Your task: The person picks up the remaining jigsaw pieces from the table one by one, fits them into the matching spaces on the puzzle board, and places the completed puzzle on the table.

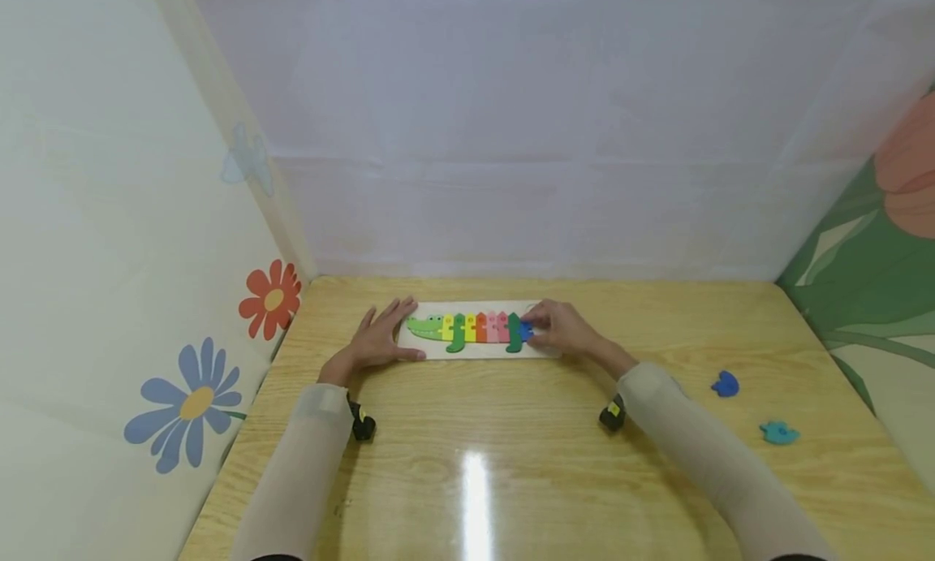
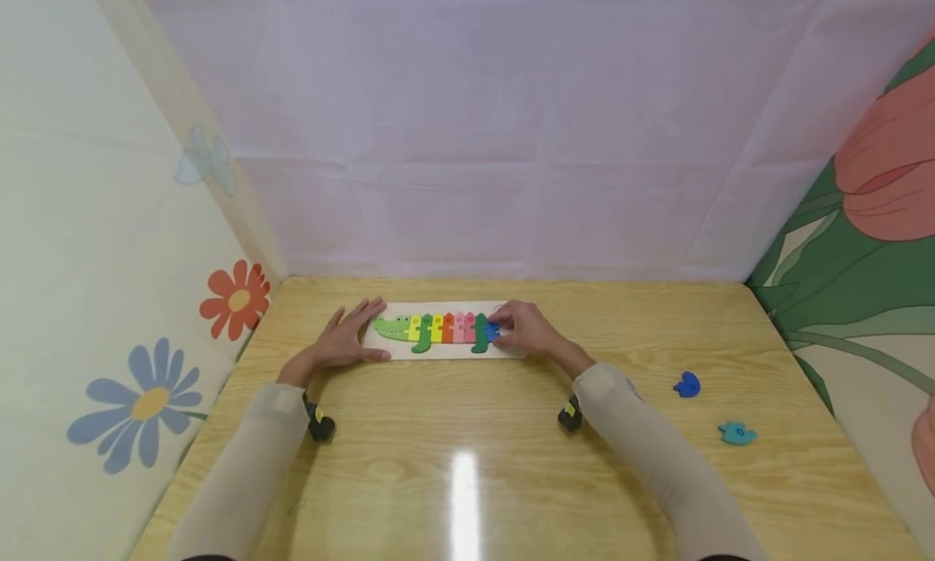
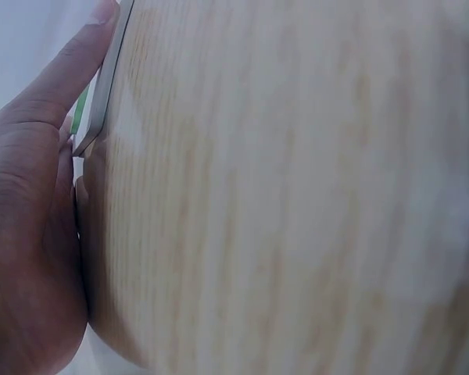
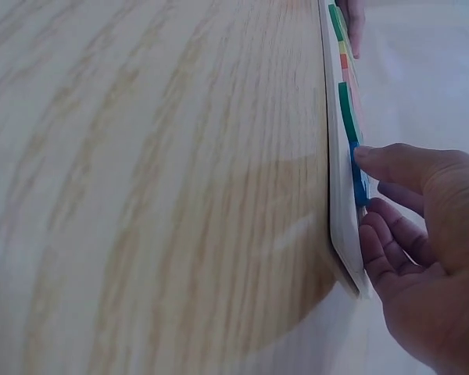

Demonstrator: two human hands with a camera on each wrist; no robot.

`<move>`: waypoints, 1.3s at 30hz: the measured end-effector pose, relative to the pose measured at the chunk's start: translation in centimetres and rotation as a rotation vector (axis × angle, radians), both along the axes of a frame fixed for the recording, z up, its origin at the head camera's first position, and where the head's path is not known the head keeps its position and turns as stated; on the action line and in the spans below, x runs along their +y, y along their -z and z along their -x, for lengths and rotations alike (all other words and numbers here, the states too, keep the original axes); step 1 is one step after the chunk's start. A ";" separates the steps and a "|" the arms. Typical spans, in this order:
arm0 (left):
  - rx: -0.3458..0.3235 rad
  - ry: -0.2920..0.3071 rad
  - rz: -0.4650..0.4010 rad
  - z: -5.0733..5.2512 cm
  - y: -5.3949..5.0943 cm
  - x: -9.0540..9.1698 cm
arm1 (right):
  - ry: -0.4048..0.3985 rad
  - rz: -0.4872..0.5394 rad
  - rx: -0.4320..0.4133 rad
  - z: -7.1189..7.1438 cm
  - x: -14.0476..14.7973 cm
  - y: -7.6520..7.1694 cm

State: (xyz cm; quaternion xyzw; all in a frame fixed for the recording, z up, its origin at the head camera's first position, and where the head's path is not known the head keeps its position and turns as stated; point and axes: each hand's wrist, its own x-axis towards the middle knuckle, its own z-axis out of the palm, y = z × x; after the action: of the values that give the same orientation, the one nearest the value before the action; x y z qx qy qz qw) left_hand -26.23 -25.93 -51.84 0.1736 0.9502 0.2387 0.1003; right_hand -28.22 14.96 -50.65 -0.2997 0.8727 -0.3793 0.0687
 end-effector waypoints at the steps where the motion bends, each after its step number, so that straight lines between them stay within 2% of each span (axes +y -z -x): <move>1: -0.002 0.000 0.004 0.0 0.0 0.0 | 0.005 0.000 0.002 -0.1 0.0 0.0; 8: -0.001 -0.006 -0.004 0.1 0.1 0.2 | 0.000 0.033 0.047 -0.4 0.4 -0.2; 21: 0.020 0.009 -0.009 -0.1 0.0 0.1 | -0.029 0.074 0.106 -1.9 0.9 -0.7; 29: 0.012 0.010 -0.004 0.0 -0.1 0.1 | -0.039 0.109 0.127 -2.5 2.0 -0.6; 39: 0.021 0.004 -0.023 -0.3 -0.1 0.2 | 0.036 0.068 0.091 -3.7 3.5 -1.4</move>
State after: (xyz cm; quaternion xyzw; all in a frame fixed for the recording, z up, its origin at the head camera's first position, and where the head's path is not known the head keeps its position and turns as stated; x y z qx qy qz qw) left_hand -25.96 -25.73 -51.73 0.1791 0.9480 0.2475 0.0886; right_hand -24.49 18.44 -49.28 -0.3030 0.8667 -0.3961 0.0119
